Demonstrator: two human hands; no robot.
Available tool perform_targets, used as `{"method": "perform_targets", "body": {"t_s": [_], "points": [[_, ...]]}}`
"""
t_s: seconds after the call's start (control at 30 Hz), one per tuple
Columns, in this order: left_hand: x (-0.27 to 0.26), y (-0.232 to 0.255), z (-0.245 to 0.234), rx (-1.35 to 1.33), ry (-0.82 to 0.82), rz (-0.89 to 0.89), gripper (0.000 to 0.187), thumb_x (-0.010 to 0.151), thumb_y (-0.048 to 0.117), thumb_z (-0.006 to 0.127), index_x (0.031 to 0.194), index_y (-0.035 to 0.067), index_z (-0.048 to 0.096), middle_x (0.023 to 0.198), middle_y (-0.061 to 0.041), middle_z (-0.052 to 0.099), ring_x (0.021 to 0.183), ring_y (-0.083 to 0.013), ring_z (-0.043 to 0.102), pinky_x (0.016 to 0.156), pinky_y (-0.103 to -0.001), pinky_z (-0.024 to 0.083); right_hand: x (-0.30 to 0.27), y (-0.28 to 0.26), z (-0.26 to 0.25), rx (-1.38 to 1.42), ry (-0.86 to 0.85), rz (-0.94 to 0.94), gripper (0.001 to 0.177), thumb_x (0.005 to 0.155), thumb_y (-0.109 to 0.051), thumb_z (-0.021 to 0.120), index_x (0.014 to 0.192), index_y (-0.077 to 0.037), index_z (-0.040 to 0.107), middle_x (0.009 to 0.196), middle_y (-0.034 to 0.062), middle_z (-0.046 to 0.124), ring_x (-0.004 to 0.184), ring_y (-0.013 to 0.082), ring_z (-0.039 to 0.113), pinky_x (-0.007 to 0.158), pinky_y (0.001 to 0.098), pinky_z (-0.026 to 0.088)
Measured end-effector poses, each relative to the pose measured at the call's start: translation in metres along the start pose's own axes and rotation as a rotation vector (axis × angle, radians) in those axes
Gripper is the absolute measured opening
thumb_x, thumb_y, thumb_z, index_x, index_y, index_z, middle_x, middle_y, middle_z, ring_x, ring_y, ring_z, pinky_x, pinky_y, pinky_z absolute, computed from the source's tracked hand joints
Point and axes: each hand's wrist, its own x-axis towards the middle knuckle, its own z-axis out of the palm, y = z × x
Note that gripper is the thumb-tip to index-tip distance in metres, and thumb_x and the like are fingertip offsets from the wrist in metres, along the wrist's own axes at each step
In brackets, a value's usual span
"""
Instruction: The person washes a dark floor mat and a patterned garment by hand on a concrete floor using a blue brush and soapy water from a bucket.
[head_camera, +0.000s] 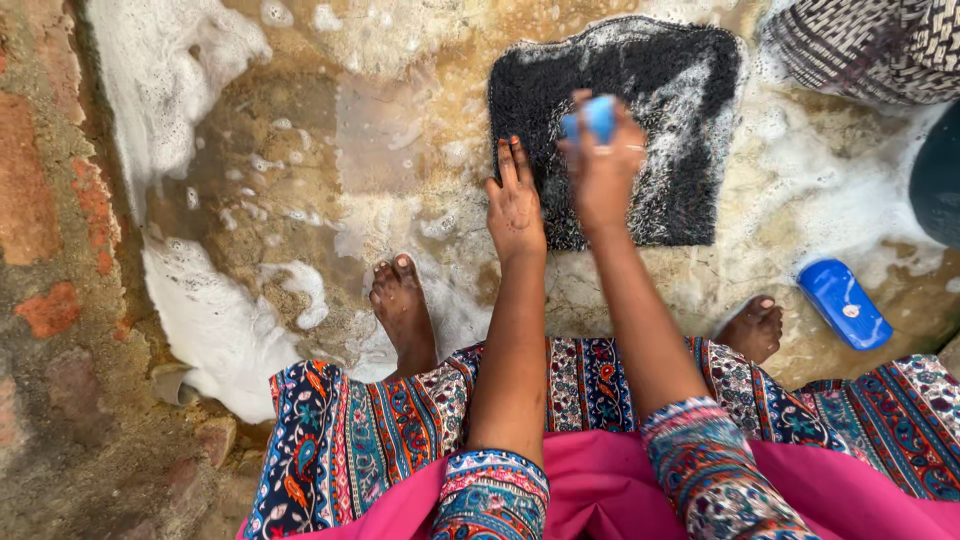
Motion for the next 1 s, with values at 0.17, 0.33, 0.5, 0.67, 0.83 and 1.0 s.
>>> {"method": "perform_targets", "body": {"t_s": [0.17, 0.33, 0.5, 0.67, 0.83, 1.0], "points": [[0.007, -0.002, 0.019, -0.033, -0.044, -0.027, 0.092, 0.08, -0.018, 0.058, 0.161, 0.009, 0.025, 0.164, -0.002, 0.029, 0.106, -0.0246, 0.056, 0.077, -0.027, 0.062, 0.035, 0.017, 0.019, -0.356, -0.211, -0.532, 0.049, 0.107, -0.037, 0.063, 0.154, -0.034, 0.049, 0.149, 0.0178, 0.05, 0.129, 0.0395, 0.054, 0.105, 0.0582, 0.044], [0.005, 0.001, 0.006, -0.006, -0.057, -0.013, 0.09, 0.078, -0.02, 0.057, 0.159, 0.008, 0.029, 0.161, 0.0, 0.031, 0.106, -0.0272, 0.058, 0.078, -0.029, 0.063, 0.109, 0.094, -0.043, -0.687, 0.2, 0.018, 0.05, 0.115, -0.042, 0.05, 0.164, -0.033, 0.049, 0.155, 0.0214, 0.04, 0.134, 0.0373, 0.047, 0.105, 0.0526, 0.044], [0.005, 0.002, -0.009, -0.012, 0.007, 0.028, 0.088, 0.08, -0.016, 0.059, 0.16, 0.006, 0.031, 0.159, -0.003, 0.034, 0.11, -0.0296, 0.058, 0.082, -0.031, 0.063, 0.048, 0.027, 0.044, 0.031, -0.057, 0.212, 0.072, 0.106, -0.053, 0.053, 0.156, -0.003, 0.037, 0.144, 0.0252, 0.038, 0.13, 0.0474, 0.038, 0.106, 0.0567, 0.04], [0.006, 0.002, -0.014, -0.13, -0.116, 0.006, 0.096, 0.07, -0.014, 0.065, 0.156, 0.007, 0.029, 0.162, -0.002, 0.029, 0.112, -0.0322, 0.056, 0.088, -0.035, 0.06, 0.053, 0.049, 0.04, -0.279, -0.111, -0.316, 0.043, 0.109, -0.046, 0.057, 0.147, -0.026, 0.056, 0.145, 0.0217, 0.046, 0.127, 0.0391, 0.047, 0.107, 0.0573, 0.037], [0.006, -0.004, -0.009, -0.076, 0.009, 0.066, 0.101, 0.072, -0.014, 0.074, 0.16, 0.009, 0.029, 0.164, -0.002, 0.031, 0.117, -0.0311, 0.057, 0.089, -0.034, 0.061, 0.088, 0.104, -0.012, -0.6, 0.258, 0.137, 0.048, 0.11, -0.038, 0.06, 0.156, -0.038, 0.046, 0.153, 0.0243, 0.038, 0.133, 0.0446, 0.042, 0.106, 0.0626, 0.035], [0.006, 0.002, -0.021, -0.096, -0.06, 0.035, 0.107, 0.064, -0.012, 0.075, 0.157, 0.003, 0.025, 0.163, -0.006, 0.027, 0.117, -0.0338, 0.055, 0.086, -0.035, 0.061, 0.064, 0.057, 0.028, -0.527, -0.076, 0.046, 0.054, 0.111, -0.037, 0.056, 0.159, -0.047, 0.036, 0.162, 0.0246, 0.028, 0.138, 0.0548, 0.032, 0.107, 0.0686, 0.033]]}}
